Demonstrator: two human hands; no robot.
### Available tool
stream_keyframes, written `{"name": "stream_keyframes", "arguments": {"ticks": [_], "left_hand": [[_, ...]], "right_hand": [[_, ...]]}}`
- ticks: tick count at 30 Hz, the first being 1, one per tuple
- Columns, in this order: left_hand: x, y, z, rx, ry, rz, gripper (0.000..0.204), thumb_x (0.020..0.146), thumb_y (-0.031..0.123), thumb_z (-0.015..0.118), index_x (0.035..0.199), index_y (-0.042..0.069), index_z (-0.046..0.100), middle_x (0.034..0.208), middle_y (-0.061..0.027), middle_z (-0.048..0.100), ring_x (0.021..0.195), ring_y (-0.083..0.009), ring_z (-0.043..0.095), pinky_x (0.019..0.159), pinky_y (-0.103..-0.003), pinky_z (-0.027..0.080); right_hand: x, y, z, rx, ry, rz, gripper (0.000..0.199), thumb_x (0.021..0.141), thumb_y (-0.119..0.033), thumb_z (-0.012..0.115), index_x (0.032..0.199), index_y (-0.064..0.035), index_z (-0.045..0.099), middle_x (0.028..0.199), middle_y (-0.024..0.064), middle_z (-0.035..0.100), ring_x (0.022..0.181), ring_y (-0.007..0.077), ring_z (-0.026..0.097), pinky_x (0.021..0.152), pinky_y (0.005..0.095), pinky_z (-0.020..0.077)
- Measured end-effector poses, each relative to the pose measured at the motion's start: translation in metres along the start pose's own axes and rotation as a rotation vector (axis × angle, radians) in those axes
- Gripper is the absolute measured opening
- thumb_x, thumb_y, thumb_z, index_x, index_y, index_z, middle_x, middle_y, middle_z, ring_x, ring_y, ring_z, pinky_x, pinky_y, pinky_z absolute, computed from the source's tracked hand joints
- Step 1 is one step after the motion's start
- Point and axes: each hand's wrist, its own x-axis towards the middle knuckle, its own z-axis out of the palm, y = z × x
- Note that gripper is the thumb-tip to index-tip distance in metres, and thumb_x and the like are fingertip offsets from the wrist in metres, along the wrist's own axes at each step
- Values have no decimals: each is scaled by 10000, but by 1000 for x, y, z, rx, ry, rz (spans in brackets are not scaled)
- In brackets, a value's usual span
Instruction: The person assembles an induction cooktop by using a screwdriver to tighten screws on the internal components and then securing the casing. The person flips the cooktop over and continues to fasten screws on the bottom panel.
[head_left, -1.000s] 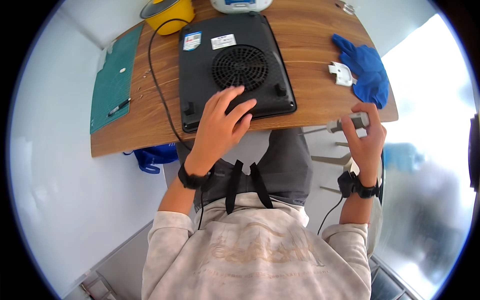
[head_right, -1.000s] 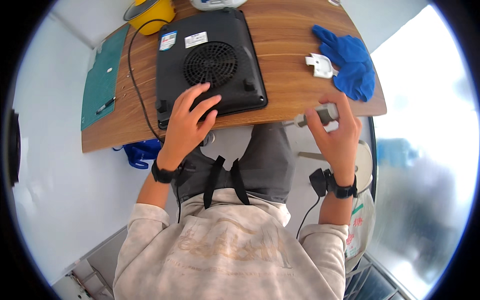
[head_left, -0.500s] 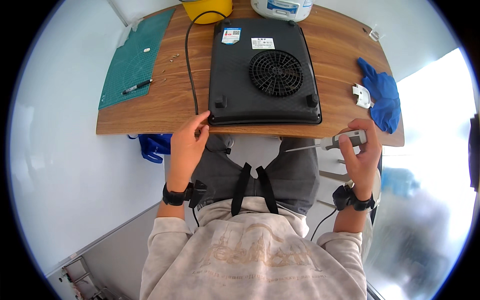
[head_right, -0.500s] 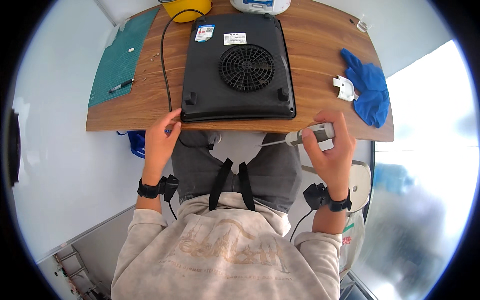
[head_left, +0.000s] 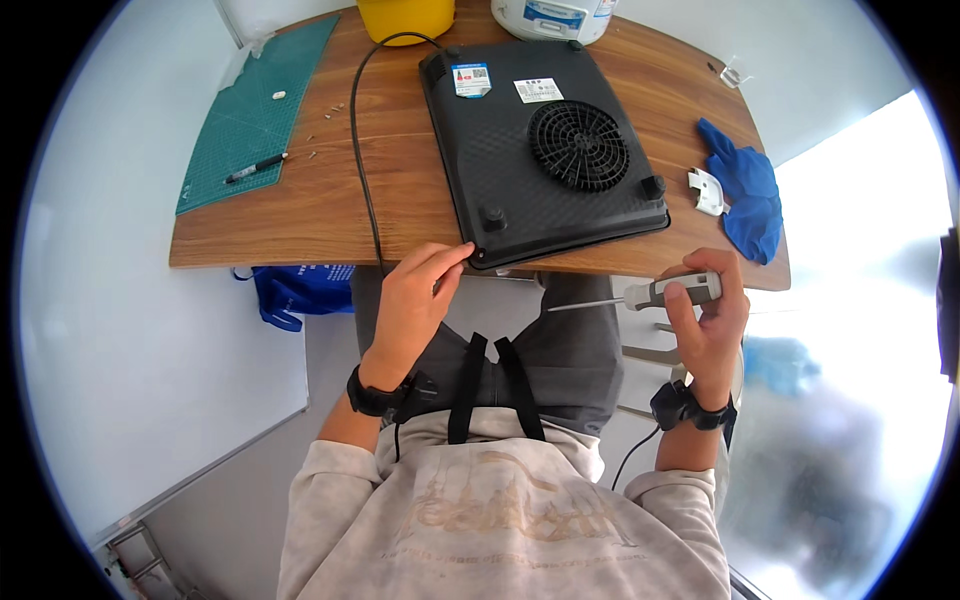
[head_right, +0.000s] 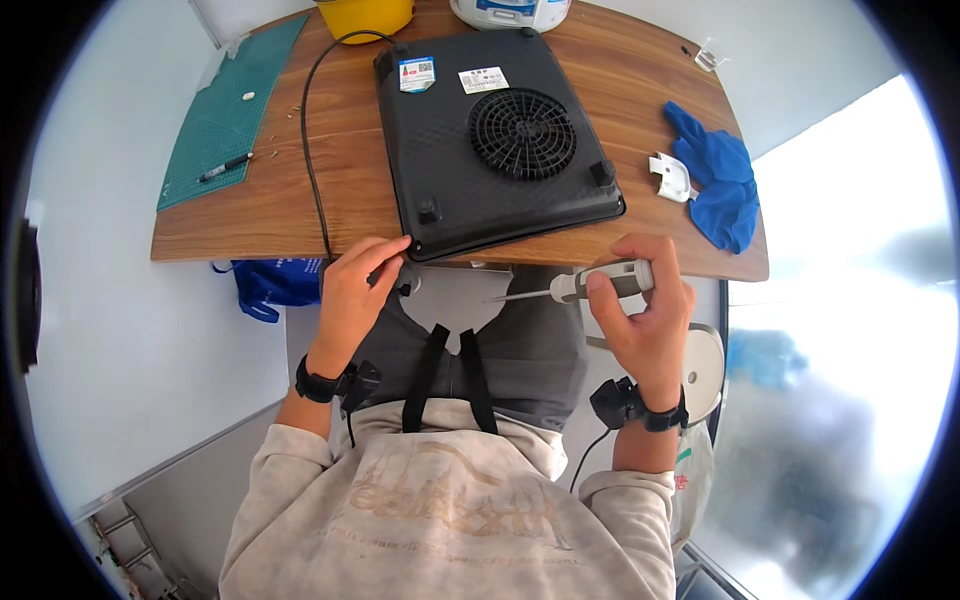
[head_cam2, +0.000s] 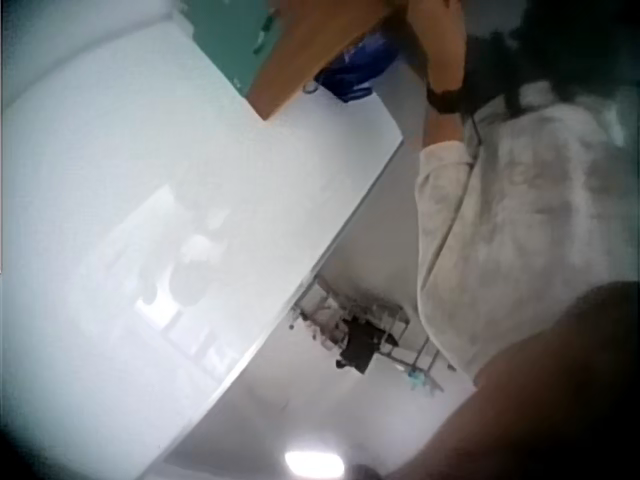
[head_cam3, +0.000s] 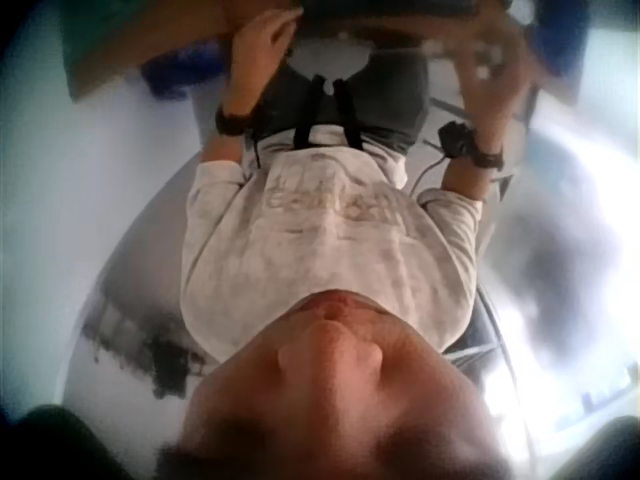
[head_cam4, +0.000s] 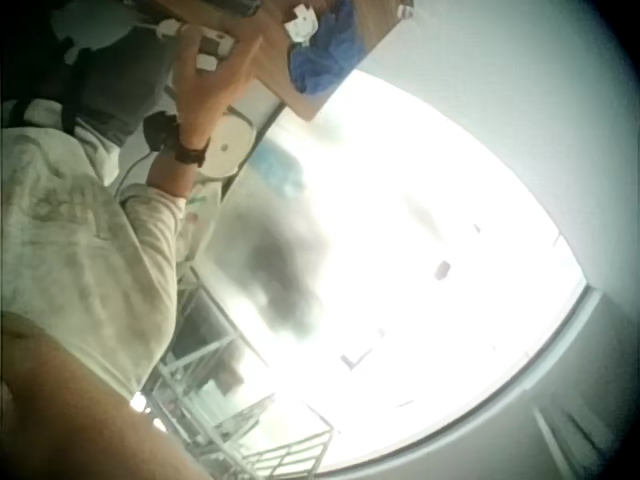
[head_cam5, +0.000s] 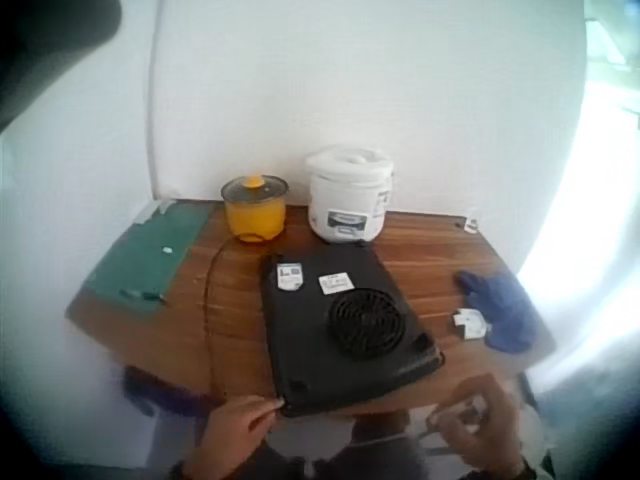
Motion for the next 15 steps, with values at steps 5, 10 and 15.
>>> {"name": "stream_keyframes", "arguments": {"ticks": [5,10,15], "left_hand": [[-6,-2,18,-296,-2,-80,172,890,36,771,1056,8,734,964,-70,717,853,-156,707,736,-255,575],[-13,-2,28,-496,-33,-361,161,936,103,756,1020,-18,692,938,-103,715,786,-133,708,676,-248,577],[-19,-14,25,-535,-247,-510,318,1045,292,628,1042,-22,676,898,-107,732,727,-138,719,642,-237,560]], "right_hand": [[-13,-2,9,174,5,-43,335,828,-34,751,1085,-14,539,949,137,749,772,130,672,691,261,540],[-9,-15,24,-32,-124,-429,379,783,27,772,1069,-32,529,1040,171,745,834,219,729,706,298,575],[0,-19,36,-59,-193,-593,416,750,67,774,1072,-29,530,1099,199,718,839,311,736,700,352,596]]}}
